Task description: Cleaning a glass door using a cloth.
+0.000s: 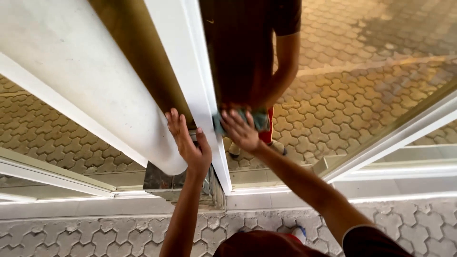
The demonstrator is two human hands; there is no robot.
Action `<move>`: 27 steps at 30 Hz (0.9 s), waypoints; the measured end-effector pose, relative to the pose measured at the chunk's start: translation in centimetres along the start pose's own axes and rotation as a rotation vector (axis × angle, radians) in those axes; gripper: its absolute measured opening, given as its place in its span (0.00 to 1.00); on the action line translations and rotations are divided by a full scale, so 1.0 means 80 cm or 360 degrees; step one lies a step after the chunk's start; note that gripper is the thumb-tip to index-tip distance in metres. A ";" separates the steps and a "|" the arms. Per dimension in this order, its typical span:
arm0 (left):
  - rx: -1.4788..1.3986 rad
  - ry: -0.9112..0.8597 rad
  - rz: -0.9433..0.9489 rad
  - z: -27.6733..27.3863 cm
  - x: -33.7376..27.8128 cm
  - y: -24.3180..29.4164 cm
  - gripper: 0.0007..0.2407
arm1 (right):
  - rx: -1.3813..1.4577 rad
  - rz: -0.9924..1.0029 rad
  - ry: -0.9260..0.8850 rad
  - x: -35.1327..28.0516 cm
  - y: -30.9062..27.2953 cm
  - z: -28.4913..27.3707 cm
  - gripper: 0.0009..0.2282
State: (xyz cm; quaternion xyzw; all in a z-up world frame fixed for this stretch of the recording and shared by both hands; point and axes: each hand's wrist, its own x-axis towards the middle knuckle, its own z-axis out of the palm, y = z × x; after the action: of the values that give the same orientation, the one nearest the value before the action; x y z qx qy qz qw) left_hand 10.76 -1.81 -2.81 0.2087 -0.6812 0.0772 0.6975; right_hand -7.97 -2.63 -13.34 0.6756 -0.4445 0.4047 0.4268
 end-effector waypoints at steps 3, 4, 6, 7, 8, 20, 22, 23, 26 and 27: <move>-0.0005 -0.0070 -0.0052 -0.022 -0.010 -0.001 0.20 | 0.0133 0.0001 -0.0105 -0.045 -0.001 0.015 0.20; -0.0011 -0.0108 -0.0101 -0.024 -0.014 -0.001 0.20 | 0.0203 0.0132 0.0119 -0.017 0.008 0.011 0.22; -0.0024 -0.0132 -0.0152 -0.025 -0.018 -0.002 0.20 | 0.0266 0.0252 0.0343 0.079 0.025 -0.016 0.24; -0.0001 -0.0179 -0.0160 -0.028 -0.020 -0.001 0.20 | 0.0149 0.0378 0.0492 0.149 0.028 -0.042 0.22; 0.0021 -0.0227 -0.0168 -0.030 -0.022 0.001 0.20 | 0.0030 0.0503 0.0641 0.220 0.031 -0.073 0.20; -0.0009 -0.0198 -0.0292 -0.035 -0.041 -0.001 0.21 | 0.0058 0.0440 0.0290 -0.061 -0.064 0.075 0.13; 0.0007 -0.0221 -0.0275 -0.039 -0.041 -0.004 0.21 | 0.0068 0.0464 0.0306 -0.035 -0.061 0.062 0.14; 0.0017 -0.0247 -0.0257 -0.041 -0.041 -0.004 0.21 | 0.0071 0.0491 0.0321 -0.022 -0.060 0.054 0.15; 0.0040 -0.0294 -0.0188 -0.041 -0.026 -0.003 0.21 | -0.0037 0.0522 0.0504 0.107 -0.026 0.016 0.17; 0.0040 -0.0298 -0.0192 -0.043 -0.021 0.001 0.21 | -0.0037 0.0525 0.0499 0.160 -0.024 -0.010 0.17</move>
State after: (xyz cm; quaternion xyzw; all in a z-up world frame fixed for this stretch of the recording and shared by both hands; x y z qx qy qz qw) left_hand 13.75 -0.07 -4.38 0.2643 -0.7286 0.0238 0.6315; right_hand -2.77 -4.70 -1.67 0.5175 -0.4819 0.5639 0.4265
